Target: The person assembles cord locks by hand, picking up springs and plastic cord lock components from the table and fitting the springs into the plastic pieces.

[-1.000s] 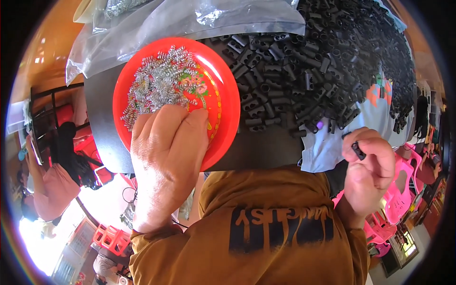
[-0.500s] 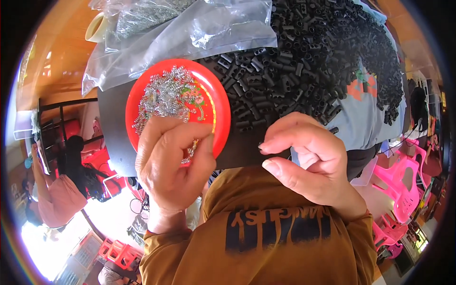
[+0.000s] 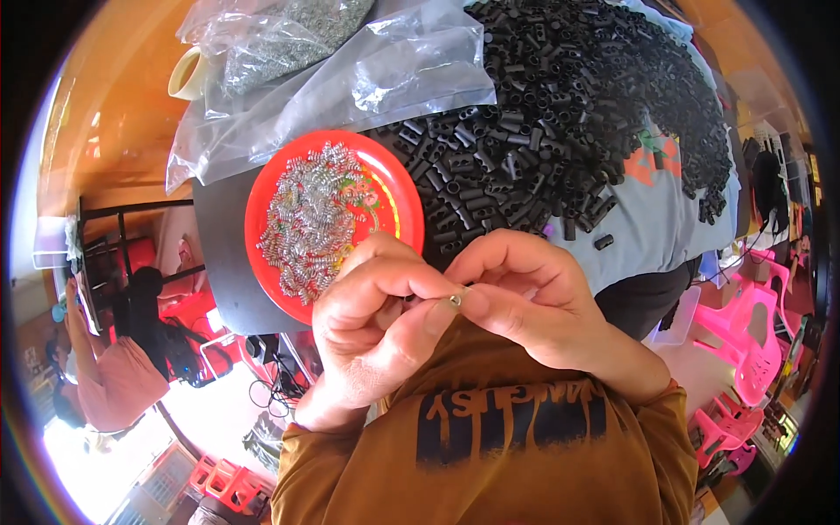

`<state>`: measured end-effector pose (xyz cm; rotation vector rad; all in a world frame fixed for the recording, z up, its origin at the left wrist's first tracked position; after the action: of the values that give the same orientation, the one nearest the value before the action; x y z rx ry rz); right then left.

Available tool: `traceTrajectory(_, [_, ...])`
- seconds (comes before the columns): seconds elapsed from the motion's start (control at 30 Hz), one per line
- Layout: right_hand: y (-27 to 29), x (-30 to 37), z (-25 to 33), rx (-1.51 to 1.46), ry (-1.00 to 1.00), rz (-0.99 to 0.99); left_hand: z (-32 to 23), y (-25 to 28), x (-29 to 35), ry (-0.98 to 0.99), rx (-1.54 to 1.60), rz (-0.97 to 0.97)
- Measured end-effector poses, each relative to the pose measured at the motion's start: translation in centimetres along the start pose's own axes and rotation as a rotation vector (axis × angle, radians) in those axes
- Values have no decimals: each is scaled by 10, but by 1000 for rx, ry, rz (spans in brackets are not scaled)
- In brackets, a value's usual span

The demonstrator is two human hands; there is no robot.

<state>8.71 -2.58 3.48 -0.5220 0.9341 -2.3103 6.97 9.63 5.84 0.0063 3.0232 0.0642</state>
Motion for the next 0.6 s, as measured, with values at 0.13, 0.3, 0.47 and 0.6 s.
traceTrajectory(0.13, [6,3,-1,-48,-36,-12,6,-12,3,43,152,-35])
traceTrajectory(0.3, [10,6,-7,-193,-155,-27,7,-17,5,33,156,-41])
traceTrajectory(0.47, [12,9,-7,-279,-163,-12,6,-17,7,-81,-60,-49])
traceTrajectory(0.6, [15,11,-7,-301,-159,-32,6,-21,8,-123,-28,-70])
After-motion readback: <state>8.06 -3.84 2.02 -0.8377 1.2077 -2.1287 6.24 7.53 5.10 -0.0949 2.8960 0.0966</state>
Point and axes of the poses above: each hand's wrist, its own x-axis away from the middle knuckle, its own y-axis out of the back of the hand, z = x × y, the point moved 8 cm from there along -x, towards the middle knuckle, and after that the axes turned 9 degrees about -x, right-handed, at the moved point
